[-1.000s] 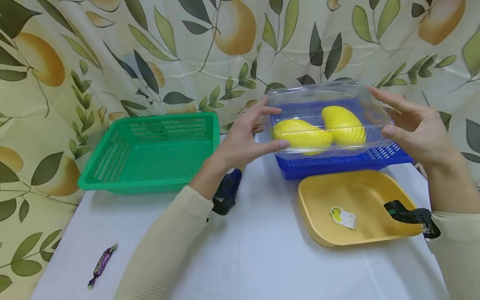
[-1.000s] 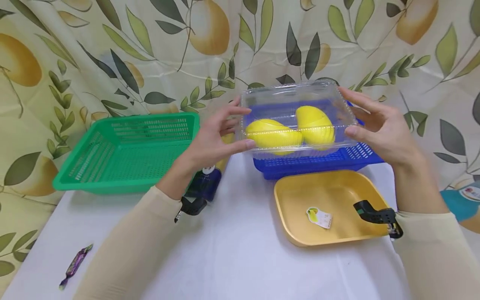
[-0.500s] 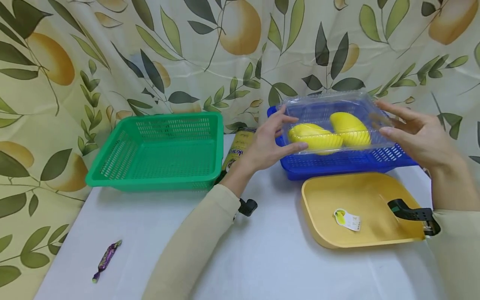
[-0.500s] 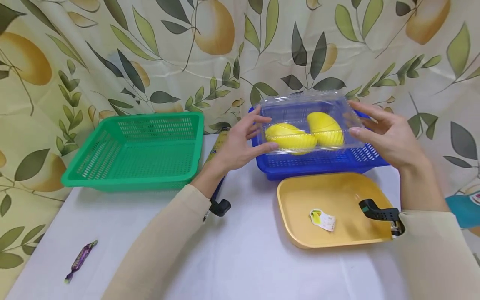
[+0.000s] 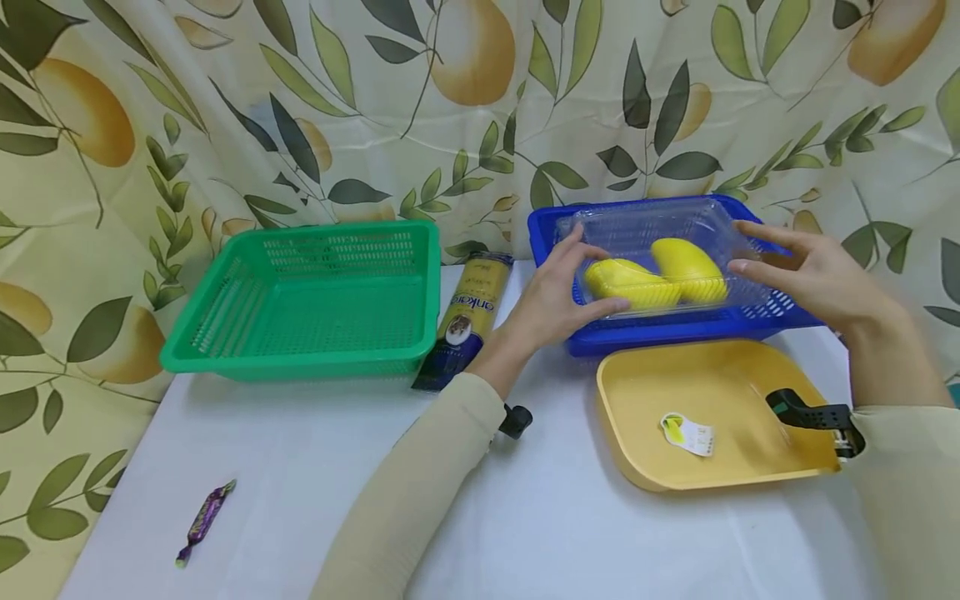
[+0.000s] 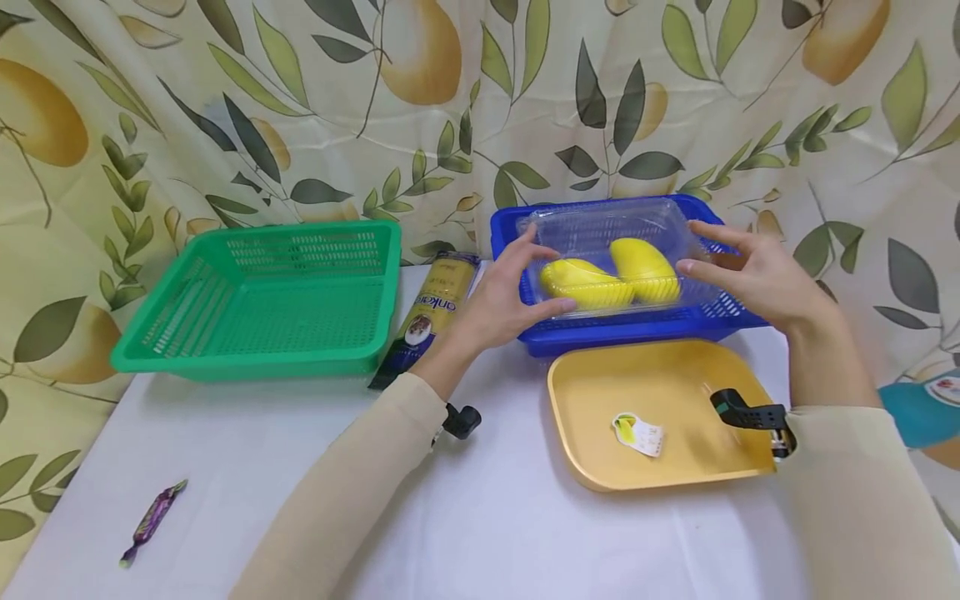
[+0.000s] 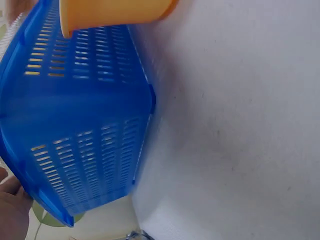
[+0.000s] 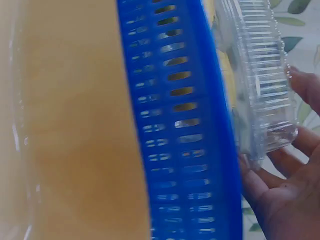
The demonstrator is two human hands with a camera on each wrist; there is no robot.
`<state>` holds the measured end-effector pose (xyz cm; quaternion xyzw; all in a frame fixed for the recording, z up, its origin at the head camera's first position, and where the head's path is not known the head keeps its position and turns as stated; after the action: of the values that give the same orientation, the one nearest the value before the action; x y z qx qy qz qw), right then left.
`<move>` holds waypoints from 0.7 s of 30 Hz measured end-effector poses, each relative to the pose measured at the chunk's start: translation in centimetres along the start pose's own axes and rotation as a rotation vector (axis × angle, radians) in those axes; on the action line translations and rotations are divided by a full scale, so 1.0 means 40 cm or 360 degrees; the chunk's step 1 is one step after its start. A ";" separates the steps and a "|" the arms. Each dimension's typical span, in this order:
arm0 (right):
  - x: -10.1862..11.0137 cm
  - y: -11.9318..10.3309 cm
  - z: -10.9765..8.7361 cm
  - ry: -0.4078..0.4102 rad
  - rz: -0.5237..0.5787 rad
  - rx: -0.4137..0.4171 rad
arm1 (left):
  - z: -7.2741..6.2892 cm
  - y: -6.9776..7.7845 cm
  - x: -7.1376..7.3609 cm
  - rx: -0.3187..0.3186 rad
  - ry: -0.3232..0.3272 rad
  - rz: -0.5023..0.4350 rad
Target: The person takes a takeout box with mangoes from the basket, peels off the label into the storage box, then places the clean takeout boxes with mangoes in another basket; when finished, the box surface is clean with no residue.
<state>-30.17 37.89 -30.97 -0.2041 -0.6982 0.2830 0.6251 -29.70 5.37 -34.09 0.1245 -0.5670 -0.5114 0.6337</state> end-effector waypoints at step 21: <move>-0.057 0.006 0.029 -0.0197 -0.0221 -0.0027 | 0.015 -0.019 -0.023 0.0049 -0.0192 0.0379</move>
<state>-31.04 36.44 -32.92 -0.1426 -0.7504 0.2450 0.5970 -30.44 6.02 -35.01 0.0351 -0.6225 -0.4304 0.6527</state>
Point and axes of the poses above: each hand's wrist, its own z-axis towards the middle knuckle, its own x-axis out of the back of the hand, y = z × x, the point moved 3 cm from there along z, towards the middle knuckle, and after that the axes turned 4 degrees about -z, right-handed, at the moved point
